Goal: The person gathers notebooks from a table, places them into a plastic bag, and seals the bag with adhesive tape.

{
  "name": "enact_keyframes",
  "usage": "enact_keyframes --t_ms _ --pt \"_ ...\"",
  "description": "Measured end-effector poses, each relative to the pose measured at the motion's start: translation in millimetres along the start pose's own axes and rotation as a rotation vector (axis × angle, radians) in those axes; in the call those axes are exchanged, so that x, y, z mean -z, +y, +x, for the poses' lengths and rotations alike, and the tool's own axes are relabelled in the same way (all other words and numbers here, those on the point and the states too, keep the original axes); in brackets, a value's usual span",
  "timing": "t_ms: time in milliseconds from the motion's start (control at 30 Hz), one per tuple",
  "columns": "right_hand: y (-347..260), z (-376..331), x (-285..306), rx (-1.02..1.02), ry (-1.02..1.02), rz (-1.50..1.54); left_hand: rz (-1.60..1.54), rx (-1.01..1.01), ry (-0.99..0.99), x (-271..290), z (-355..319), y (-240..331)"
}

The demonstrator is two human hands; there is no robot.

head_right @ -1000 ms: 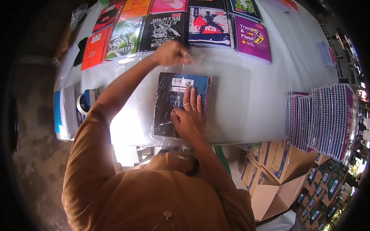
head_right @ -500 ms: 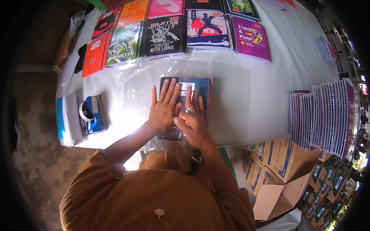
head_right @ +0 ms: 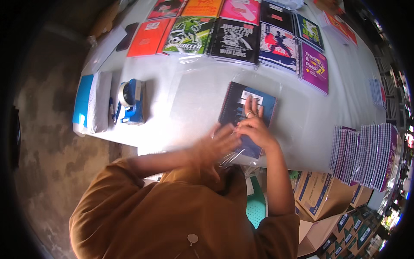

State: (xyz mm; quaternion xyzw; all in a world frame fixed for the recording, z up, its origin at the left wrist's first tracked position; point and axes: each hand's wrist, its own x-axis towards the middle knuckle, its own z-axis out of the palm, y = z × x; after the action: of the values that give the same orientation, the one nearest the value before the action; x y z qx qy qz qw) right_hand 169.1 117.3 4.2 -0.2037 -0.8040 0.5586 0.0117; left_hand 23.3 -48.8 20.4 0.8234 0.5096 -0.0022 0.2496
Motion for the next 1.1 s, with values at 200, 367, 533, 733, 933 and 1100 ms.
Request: enact_keyframes --t_ms 200,367,533,733,933,1100 --pt "-9.4 7.8 -8.3 -0.073 -0.004 -0.259 -0.460 -0.294 0.168 -56.1 11.2 52.1" --pt "-19.9 7.4 0.6 -0.151 -0.096 -0.327 -0.913 0.134 0.666 0.9 -61.2 25.7" --pt "-12.7 9.2 -10.5 -0.042 0.018 -0.376 -0.218 1.344 1.285 -27.9 -216.0 -116.8" --pt "-7.6 11.8 -18.8 -0.025 0.299 -0.122 -1.128 1.505 0.653 31.1 -223.4 -130.1" --pt "0.2 13.7 -13.5 0.046 0.330 -0.242 -1.524 0.566 1.156 -47.7 -263.4 -98.7" --pt "-9.2 9.4 -7.6 -0.030 0.315 -0.279 -0.635 1.631 1.108 -56.9 -261.1 -96.2"
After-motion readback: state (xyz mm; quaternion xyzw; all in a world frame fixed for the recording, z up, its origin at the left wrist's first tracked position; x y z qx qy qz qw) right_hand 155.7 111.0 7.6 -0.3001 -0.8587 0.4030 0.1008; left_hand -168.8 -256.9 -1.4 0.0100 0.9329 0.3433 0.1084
